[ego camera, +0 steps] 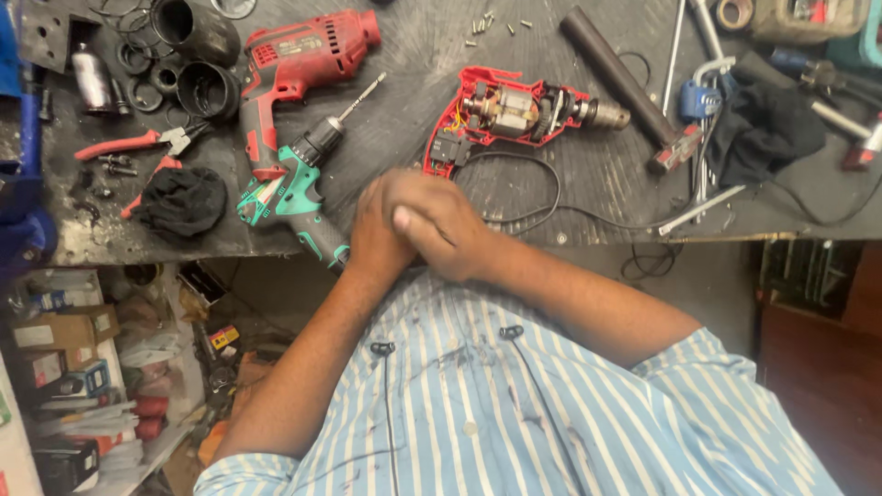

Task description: The person stands at a workbench and disassembles a red electric drill. They first wipe the drill and their hands with a black cloth, then use a screwdriver to remove screws, open the drill's housing to expose the motor and wiring, and handle small internal components and loose screws on the bench.

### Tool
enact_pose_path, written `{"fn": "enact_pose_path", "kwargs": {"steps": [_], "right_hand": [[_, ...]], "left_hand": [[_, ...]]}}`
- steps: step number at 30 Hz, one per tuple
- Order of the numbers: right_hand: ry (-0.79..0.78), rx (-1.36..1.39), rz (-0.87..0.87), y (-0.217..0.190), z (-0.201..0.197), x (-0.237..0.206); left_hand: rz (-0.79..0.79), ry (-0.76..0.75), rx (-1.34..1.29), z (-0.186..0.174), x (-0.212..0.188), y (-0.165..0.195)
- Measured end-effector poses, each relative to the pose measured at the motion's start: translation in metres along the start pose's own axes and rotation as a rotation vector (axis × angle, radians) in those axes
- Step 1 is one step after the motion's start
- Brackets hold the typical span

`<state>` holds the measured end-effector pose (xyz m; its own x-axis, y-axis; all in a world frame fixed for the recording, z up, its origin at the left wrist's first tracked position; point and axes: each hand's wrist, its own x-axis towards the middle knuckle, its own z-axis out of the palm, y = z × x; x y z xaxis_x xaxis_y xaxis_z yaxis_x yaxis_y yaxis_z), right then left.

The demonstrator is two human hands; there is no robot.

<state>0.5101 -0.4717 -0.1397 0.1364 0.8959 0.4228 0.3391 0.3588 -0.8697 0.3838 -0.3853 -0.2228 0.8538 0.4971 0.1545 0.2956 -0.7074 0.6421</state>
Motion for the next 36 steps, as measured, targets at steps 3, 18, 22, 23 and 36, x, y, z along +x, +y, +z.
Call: {"fn": "enact_pose_path", "kwargs": {"steps": [3,18,22,23,36], "right_hand": [[0.389,-0.06,0.015,-0.011,0.009,-0.001],[-0.019,-0.165,0.04,0.045,-0.011,-0.008],[-0.155,-0.311,0.036,0.045,-0.026,-0.007],[-0.148,-0.326,0.014,0.044,-0.027,-0.01],[0.516,-0.177,0.368,0.025,0.025,-0.057]], "left_hand": [[-0.01,-0.004,0.046,0.0,0.005,0.004],[0.673,-0.03,-0.158,-0.149,0.052,0.059],[0.772,-0.218,-0.163,-0.155,0.064,0.056],[0.771,-0.249,-0.187,-0.155,0.067,0.053],[0.582,-0.187,-0.246,-0.127,0.062,0.048]]}}
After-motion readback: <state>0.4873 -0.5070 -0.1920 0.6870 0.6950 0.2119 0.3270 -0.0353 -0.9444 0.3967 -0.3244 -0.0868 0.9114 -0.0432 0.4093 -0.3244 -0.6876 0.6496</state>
